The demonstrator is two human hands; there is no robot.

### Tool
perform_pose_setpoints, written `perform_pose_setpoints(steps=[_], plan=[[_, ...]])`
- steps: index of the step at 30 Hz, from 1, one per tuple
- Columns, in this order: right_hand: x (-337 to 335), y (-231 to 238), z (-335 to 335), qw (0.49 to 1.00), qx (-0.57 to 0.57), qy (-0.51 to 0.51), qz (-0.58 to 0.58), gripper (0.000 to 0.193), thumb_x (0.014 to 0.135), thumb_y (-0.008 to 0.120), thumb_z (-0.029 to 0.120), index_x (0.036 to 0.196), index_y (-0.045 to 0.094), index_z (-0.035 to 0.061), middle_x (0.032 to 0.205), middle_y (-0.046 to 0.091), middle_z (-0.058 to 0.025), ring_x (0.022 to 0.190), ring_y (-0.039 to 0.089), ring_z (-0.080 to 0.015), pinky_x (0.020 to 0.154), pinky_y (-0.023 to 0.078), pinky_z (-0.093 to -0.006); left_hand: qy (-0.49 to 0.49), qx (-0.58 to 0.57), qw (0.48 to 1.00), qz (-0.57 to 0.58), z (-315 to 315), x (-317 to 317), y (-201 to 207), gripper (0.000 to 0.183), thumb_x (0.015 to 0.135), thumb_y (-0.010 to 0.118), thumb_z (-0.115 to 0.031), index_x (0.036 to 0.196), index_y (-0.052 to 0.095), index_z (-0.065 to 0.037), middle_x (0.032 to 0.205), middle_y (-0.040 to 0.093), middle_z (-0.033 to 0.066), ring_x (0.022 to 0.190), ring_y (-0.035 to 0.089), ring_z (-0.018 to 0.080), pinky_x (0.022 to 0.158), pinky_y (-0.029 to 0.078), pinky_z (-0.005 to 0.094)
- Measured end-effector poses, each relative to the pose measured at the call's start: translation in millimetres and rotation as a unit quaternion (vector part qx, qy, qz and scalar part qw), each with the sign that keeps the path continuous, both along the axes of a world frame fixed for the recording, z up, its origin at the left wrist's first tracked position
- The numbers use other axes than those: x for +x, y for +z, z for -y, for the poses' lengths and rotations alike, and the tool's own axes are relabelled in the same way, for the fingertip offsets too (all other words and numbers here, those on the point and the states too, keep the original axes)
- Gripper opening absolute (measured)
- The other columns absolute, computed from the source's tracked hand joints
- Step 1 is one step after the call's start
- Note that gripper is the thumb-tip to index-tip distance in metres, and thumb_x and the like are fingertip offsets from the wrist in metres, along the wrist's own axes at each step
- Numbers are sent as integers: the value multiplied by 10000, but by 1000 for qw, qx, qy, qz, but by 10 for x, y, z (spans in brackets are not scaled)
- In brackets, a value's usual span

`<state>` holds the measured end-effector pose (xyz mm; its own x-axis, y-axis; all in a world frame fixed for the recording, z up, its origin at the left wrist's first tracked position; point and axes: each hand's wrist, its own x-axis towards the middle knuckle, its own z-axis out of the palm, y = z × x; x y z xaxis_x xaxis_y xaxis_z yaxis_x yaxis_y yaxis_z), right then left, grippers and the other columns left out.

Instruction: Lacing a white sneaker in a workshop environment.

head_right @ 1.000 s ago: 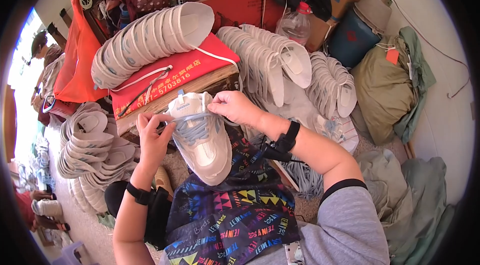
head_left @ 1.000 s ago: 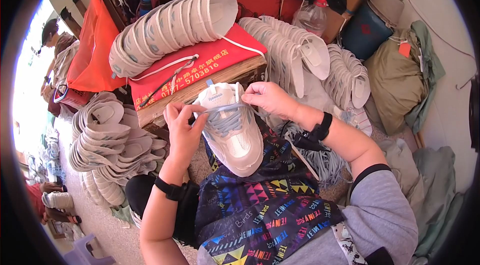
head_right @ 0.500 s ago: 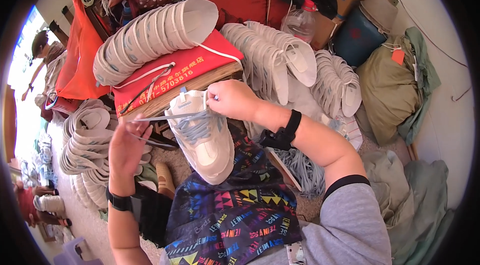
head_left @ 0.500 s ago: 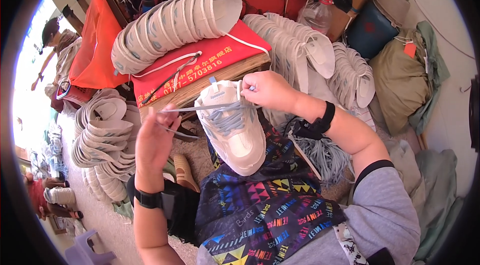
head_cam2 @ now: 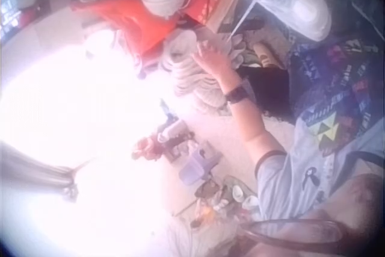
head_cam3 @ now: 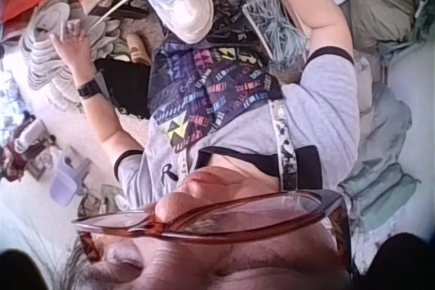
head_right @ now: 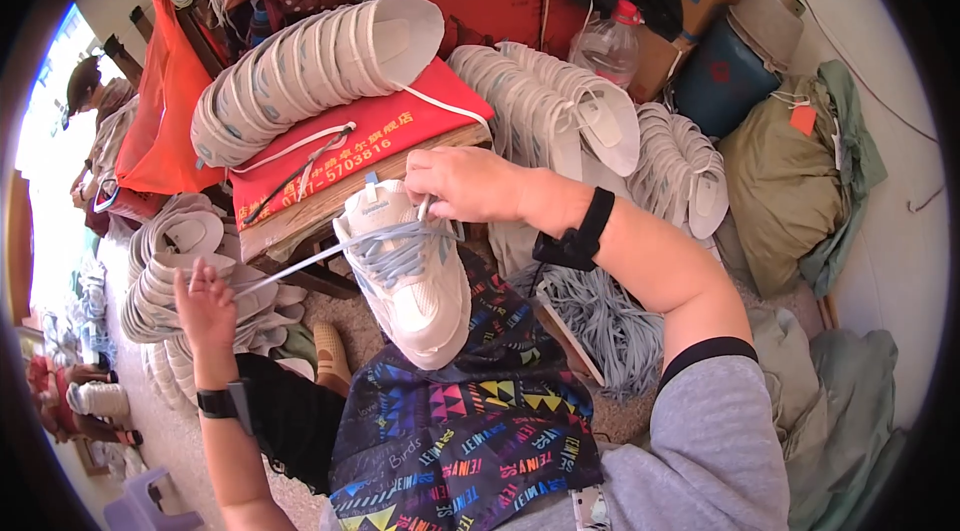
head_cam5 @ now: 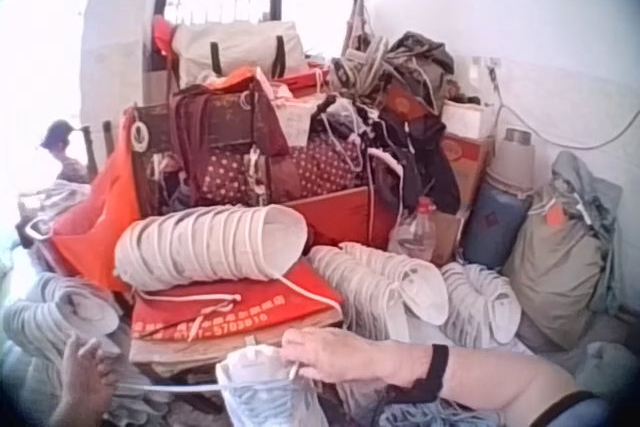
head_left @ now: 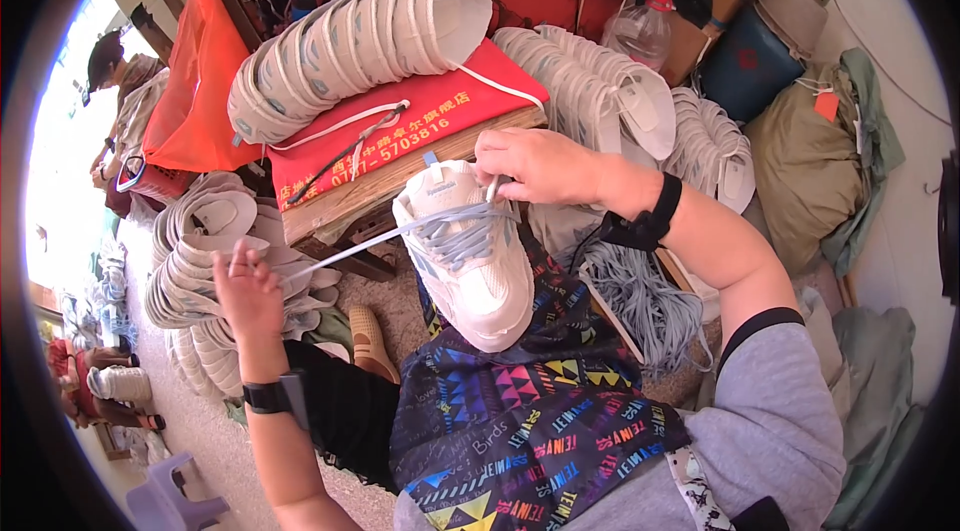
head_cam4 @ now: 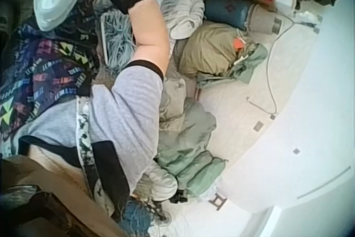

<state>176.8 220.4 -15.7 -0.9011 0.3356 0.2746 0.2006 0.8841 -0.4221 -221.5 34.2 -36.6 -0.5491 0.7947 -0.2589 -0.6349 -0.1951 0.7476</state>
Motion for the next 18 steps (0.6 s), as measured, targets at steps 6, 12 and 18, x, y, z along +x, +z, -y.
perform_pose_setpoints(steps=[6,12,18], plan=[[38,27,-86,990,-127,12,59,198,837,705,213,922,635,48,1017,509,-83,923,579,-238,813,465,-344,-174,-88,918,-345,-84,947,7,400,990,512,-144,1362,444,-15,974,682,55,629,462,26,509,334,157],[-83,-310,45,935,-343,-87,-37,170,879,685,210,859,663,42,1048,486,-49,955,536,-142,827,450,-299,-246,-65,924,-285,-193,1332,-153,200,1000,502,-127,1144,573,-7,997,703,89,713,590,74,650,452,205],[-219,-64,276,858,-446,-216,-135,138,895,683,164,853,663,35,1028,487,-23,918,482,-89,800,420,-237,-271,-97,897,-337,-257,1488,-133,182,991,541,-169,1026,613,-6,841,672,30,673,529,46,628,411,193]])
